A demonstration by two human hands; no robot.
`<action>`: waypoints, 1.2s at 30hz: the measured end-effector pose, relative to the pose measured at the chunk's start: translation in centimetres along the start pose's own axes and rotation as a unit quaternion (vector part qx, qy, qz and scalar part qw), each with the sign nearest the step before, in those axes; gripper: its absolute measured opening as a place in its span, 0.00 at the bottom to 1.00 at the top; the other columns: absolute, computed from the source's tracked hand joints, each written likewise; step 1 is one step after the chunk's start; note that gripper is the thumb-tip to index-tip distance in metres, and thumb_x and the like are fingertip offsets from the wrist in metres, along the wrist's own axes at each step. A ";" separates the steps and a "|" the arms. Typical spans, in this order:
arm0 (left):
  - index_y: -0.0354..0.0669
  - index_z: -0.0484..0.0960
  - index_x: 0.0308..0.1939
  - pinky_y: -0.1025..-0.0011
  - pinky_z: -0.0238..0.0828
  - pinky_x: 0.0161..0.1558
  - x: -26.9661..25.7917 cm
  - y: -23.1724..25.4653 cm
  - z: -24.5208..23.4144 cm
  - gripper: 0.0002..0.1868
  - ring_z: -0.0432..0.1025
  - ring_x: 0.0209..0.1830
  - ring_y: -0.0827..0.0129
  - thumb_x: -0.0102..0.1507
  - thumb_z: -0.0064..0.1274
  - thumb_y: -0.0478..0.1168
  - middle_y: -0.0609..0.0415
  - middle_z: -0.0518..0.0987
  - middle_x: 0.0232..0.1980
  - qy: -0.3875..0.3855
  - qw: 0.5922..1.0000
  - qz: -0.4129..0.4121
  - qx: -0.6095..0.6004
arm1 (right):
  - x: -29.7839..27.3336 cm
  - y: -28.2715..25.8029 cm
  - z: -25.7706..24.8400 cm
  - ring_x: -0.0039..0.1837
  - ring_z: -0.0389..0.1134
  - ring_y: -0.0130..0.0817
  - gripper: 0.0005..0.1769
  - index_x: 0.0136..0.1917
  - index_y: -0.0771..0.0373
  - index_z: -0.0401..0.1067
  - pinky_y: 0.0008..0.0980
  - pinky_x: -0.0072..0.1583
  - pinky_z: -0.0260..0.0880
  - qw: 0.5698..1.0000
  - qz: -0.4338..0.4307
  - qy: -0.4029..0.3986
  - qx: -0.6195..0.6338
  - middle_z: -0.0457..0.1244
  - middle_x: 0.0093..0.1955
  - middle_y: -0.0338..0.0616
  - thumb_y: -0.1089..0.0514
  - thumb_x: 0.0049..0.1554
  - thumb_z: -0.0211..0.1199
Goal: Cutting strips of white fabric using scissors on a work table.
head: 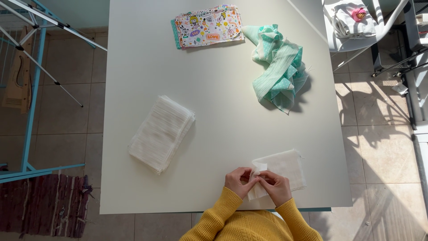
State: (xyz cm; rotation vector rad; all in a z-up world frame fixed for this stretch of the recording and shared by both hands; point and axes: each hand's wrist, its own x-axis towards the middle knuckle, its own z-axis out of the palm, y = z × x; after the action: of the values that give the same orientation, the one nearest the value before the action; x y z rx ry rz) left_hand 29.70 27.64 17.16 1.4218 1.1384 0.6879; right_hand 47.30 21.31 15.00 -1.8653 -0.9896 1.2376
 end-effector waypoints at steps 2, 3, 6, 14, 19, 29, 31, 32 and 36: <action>0.35 0.84 0.45 0.71 0.82 0.41 0.1 -0.6 -0.1 0.17 0.82 0.38 0.66 0.57 0.68 0.40 0.47 0.85 0.42 0.005 1.000 0.005 0.002 | -0.3 -1.4 0.0 0.45 0.75 0.27 0.12 0.53 0.62 0.81 0.26 0.48 0.76 1.000 -0.016 -0.002 -0.005 0.75 0.43 0.40 0.59 0.55 0.68; 0.37 0.84 0.47 0.72 0.82 0.43 0.0 -1.1 -0.2 0.16 0.83 0.38 0.67 0.59 0.65 0.40 0.47 0.86 0.41 0.019 0.999 -0.023 0.020 | -0.8 -2.9 0.0 0.47 0.76 0.27 0.16 0.58 0.60 0.76 0.26 0.51 0.77 1.000 -0.027 -0.016 -0.004 0.75 0.44 0.41 0.60 0.55 0.67; 0.37 0.83 0.51 0.72 0.82 0.43 -0.2 -2.4 -0.8 0.15 0.83 0.39 0.68 0.62 0.61 0.37 0.47 0.87 0.41 0.053 0.996 -0.062 0.023 | -2.0 -5.8 -0.1 0.49 0.78 0.29 0.26 0.67 0.55 0.64 0.28 0.53 0.77 0.998 -0.050 -0.042 0.000 0.75 0.47 0.39 0.61 0.56 0.63; 0.36 0.81 0.50 0.73 0.85 0.40 -0.9 -1.6 -7.7 0.11 0.82 0.35 0.71 0.65 0.50 0.30 0.53 0.86 0.41 0.142 0.981 -0.117 -0.065 | -0.7 -4.7 0.2 0.79 0.48 0.55 0.34 0.73 0.49 0.58 0.53 0.74 0.47 0.845 -0.369 0.049 -0.384 0.51 0.79 0.48 0.49 0.54 0.59; 0.42 0.85 0.41 0.73 0.80 0.35 -4.5 -5.0 -16.6 0.05 0.80 0.36 0.69 0.61 0.60 0.32 0.55 0.84 0.42 0.339 0.913 0.105 0.202 | 2.4 -2.0 -0.4 0.82 0.38 0.53 0.41 0.73 0.42 0.55 0.62 0.76 0.34 0.811 -0.345 0.097 -0.463 0.42 0.81 0.40 0.42 0.48 0.60; 0.45 0.85 0.47 0.71 0.77 0.39 -5.6 -4.5 -27.1 0.08 0.77 0.35 0.69 0.65 0.55 0.38 0.60 0.85 0.47 0.404 0.899 -0.125 0.114 | 4.1 -18.9 23.0 0.52 0.69 0.37 0.06 0.45 0.60 0.74 0.35 0.54 0.73 0.802 -0.539 -0.062 -0.248 0.67 0.48 0.39 0.59 0.54 0.69; 0.43 0.85 0.50 0.74 0.76 0.45 -5.0 -5.1 -26.6 0.10 0.79 0.44 0.73 0.67 0.51 0.35 0.58 0.85 0.48 0.395 0.917 -0.041 0.028 | 4.8 -20.4 28.1 0.52 0.68 0.38 0.09 0.46 0.61 0.73 0.36 0.53 0.72 0.802 -0.529 -0.096 -0.260 0.66 0.49 0.41 0.57 0.55 0.69; 0.43 0.85 0.50 0.74 0.76 0.45 -4.8 -5.7 -26.7 0.10 0.79 0.44 0.73 0.67 0.51 0.35 0.58 0.85 0.48 0.395 0.918 -0.040 0.026 | 5.2 -20.4 29.4 0.52 0.68 0.38 0.09 0.46 0.61 0.73 0.36 0.53 0.72 0.801 -0.529 -0.096 -0.262 0.66 0.49 0.41 0.57 0.55 0.69; 0.41 0.82 0.53 0.75 0.78 0.50 -4.5 -8.0 -26.8 0.13 0.79 0.46 0.72 0.68 0.46 0.32 0.57 0.84 0.51 0.396 0.903 -0.064 -0.151 | 6.1 -20.6 32.7 0.52 0.66 0.43 0.19 0.51 0.66 0.69 0.39 0.56 0.70 0.784 -0.507 -0.116 -0.339 0.63 0.51 0.47 0.54 0.52 0.69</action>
State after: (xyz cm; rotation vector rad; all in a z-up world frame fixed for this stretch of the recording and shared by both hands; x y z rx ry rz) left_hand 2.02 33.40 15.61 0.7854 1.6350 1.3509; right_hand 13.60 40.61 19.57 -1.1857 -2.3833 0.4276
